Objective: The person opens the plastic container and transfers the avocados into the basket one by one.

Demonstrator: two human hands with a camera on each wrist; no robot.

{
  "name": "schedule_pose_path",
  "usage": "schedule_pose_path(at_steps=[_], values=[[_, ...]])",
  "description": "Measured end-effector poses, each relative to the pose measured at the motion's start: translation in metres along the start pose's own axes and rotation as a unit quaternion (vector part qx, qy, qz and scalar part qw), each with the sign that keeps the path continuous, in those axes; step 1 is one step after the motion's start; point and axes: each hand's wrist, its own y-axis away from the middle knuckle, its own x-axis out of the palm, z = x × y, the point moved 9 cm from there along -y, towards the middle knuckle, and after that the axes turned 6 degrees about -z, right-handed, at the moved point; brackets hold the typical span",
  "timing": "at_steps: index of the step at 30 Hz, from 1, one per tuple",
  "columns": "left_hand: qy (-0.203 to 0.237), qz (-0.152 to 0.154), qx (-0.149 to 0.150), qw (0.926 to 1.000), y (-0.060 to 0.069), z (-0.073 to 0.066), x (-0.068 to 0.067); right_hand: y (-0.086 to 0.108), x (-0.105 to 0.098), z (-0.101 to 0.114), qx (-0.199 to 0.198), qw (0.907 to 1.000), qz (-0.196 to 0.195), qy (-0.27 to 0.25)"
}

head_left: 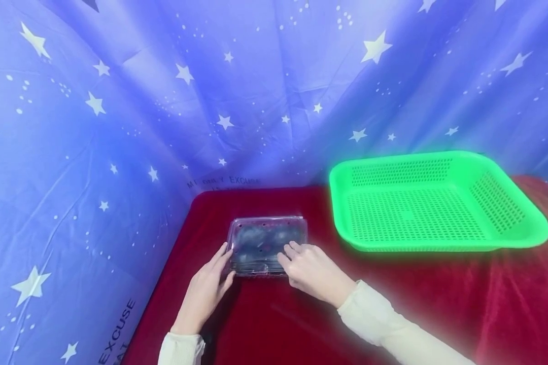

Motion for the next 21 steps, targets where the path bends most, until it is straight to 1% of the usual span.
schedule_pose_path(at_steps=[2, 4, 8, 11, 17, 21], values=[[-0.016, -0.006, 0.007, 0.9998, 0.000, -0.002, 0.000, 0.003, 0.001, -0.001, 0.008, 0.9999, -0.012, -0.008], [-0.024, -0.010, 0.014, 0.9996, 0.000, -0.004, 0.001, 0.007, 0.004, -0.003, 0.021, 0.9996, -0.015, -0.014], [-0.030, -0.013, 0.028, 0.9991, -0.003, -0.007, 0.001, 0.017, 0.013, -0.006, 0.049, 0.9987, -0.004, -0.012], [-0.037, -0.016, 0.037, 0.9985, -0.005, -0.009, 0.000, 0.020, 0.019, -0.007, 0.064, 0.9979, 0.003, -0.009], [-0.041, -0.030, 0.069, 0.9963, -0.006, -0.014, -0.003, 0.023, 0.025, -0.006, 0.075, 0.9972, 0.002, 0.001], [-0.036, -0.021, 0.088, 0.9953, -0.010, -0.017, -0.005, 0.025, 0.031, -0.003, 0.078, 0.9969, 0.008, 0.007]])
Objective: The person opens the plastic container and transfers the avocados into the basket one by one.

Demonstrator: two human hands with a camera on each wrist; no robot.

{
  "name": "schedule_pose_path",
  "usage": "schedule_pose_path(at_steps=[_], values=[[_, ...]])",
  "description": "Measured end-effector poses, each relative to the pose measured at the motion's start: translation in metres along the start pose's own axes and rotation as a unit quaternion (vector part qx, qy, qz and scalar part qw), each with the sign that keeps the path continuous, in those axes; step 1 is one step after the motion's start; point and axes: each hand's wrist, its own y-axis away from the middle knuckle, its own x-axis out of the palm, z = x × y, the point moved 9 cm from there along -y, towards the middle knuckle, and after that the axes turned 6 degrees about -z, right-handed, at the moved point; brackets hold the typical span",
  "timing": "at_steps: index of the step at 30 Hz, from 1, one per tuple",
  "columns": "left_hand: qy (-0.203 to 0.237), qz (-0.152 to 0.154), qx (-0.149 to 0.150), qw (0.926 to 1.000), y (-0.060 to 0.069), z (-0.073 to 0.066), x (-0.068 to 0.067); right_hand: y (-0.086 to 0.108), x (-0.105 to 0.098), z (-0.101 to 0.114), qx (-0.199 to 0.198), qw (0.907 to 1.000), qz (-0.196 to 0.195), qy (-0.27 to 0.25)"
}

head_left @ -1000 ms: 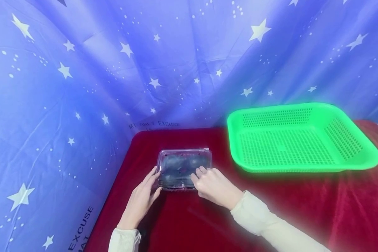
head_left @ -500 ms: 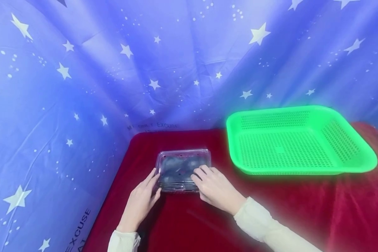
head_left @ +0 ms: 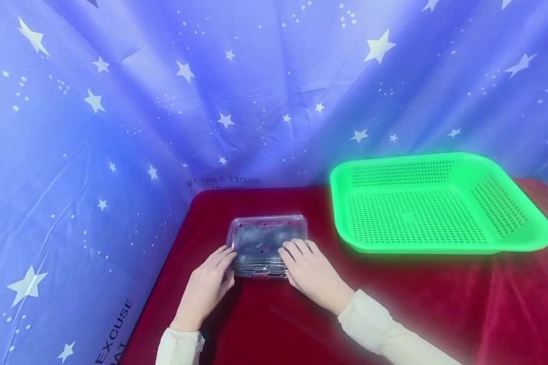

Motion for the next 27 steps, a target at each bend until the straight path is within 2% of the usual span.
schedule_pose_path(at_steps=[7, 15, 22, 27], values=[[0.003, 0.037, 0.000, 0.9993, -0.014, 0.003, 0.001, 0.003, 0.003, 0.001, 0.000, 1.0000, 0.006, -0.001], [0.029, 0.028, -0.024, 0.9989, -0.033, 0.012, -0.012, 0.003, 0.005, -0.003, 0.002, 0.9998, 0.018, -0.012], [0.025, 0.032, -0.039, 0.9984, -0.028, 0.015, -0.010, 0.000, 0.004, -0.002, 0.000, 0.9998, 0.009, -0.015], [0.027, 0.025, -0.028, 0.9989, -0.028, 0.014, -0.011, -0.008, -0.006, -0.007, 0.013, 0.9995, -0.013, -0.024]])
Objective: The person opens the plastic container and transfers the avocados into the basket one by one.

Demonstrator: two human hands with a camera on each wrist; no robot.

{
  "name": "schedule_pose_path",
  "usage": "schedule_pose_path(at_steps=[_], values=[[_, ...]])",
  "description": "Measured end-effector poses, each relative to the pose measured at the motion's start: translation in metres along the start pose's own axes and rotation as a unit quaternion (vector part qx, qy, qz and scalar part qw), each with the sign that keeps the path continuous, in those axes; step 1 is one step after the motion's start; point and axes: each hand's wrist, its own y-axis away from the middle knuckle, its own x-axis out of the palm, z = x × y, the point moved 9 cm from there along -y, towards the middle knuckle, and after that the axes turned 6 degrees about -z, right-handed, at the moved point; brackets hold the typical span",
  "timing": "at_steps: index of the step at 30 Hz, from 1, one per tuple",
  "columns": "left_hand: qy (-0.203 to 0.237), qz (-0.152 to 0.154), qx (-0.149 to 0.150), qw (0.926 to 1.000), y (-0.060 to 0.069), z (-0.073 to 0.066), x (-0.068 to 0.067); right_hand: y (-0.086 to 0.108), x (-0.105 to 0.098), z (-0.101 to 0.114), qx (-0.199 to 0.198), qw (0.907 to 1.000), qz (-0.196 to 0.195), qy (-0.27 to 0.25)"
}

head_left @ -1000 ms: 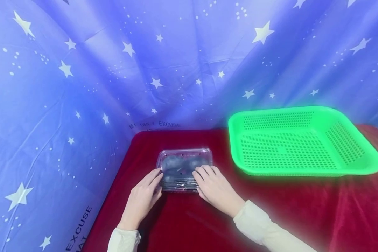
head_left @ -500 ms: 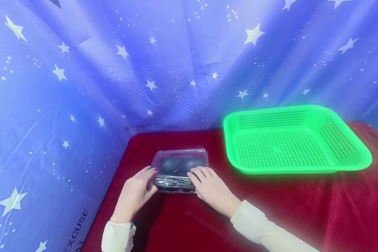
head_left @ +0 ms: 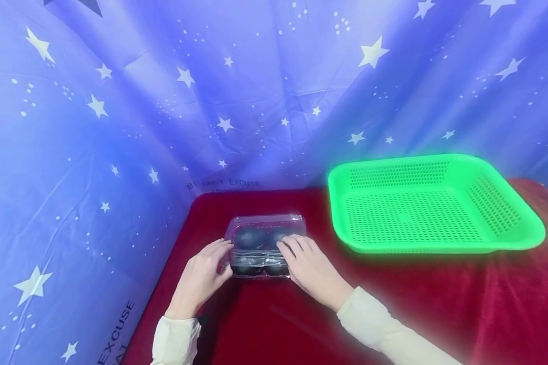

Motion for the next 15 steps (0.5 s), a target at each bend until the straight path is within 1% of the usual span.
schedule_pose_path(at_steps=[3, 7, 13, 15], values=[[-0.001, -0.005, 0.005, 1.0000, -0.001, 0.000, -0.001, -0.005, -0.005, -0.005, 0.012, 0.9998, -0.010, -0.011], [-0.002, -0.016, 0.001, 0.9999, -0.001, 0.002, -0.005, -0.010, -0.009, -0.010, 0.028, 0.9989, -0.017, -0.033], [-0.003, -0.044, -0.010, 0.9990, -0.005, 0.007, -0.012, -0.016, -0.012, -0.016, 0.044, 0.9978, -0.012, -0.049], [-0.005, -0.050, -0.013, 0.9987, -0.006, 0.008, -0.013, -0.017, -0.013, -0.018, 0.051, 0.9971, -0.011, -0.056]])
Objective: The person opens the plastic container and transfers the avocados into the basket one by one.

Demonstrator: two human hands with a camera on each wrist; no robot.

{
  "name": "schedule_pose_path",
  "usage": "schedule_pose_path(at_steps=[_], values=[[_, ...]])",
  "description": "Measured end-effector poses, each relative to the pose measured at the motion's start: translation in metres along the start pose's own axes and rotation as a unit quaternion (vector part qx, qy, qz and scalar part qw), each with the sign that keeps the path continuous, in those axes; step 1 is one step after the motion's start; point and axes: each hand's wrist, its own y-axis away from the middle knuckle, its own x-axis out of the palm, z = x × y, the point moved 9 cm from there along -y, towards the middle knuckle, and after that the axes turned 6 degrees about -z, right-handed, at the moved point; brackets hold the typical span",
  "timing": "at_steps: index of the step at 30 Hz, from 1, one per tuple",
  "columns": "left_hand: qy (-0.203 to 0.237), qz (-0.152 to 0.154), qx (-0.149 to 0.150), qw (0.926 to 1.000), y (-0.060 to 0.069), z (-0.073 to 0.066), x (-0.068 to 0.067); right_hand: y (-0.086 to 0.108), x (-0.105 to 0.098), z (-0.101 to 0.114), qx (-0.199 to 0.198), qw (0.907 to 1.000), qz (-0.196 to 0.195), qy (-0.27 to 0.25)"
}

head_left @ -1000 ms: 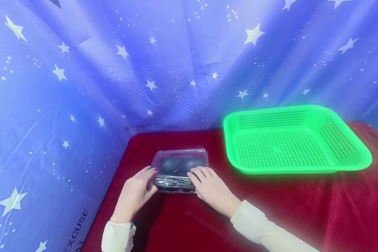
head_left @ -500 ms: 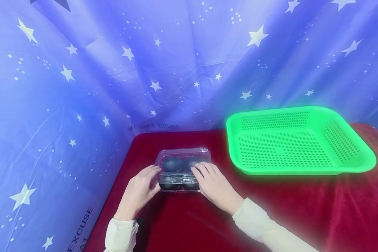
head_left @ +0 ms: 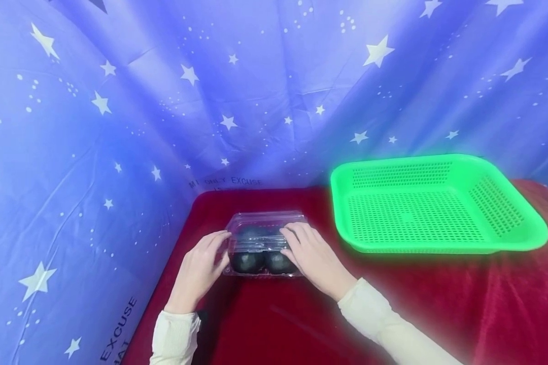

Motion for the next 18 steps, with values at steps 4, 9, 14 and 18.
schedule_pose_path(at_steps=[4, 9, 14, 18], values=[[0.001, 0.000, -0.009, 1.0000, -0.003, 0.002, -0.002, -0.003, -0.003, -0.004, 0.015, 0.9995, -0.008, -0.027], [0.022, -0.001, -0.032, 0.9992, -0.008, 0.008, -0.005, -0.007, -0.007, -0.011, 0.031, 0.9978, -0.019, -0.055], [0.041, -0.010, -0.042, 0.9982, -0.014, 0.012, -0.008, -0.010, -0.009, -0.020, 0.063, 0.9933, -0.027, -0.092], [0.054, -0.022, -0.054, 0.9969, -0.018, 0.017, -0.009, -0.013, -0.011, -0.027, 0.080, 0.9902, -0.033, -0.109]])
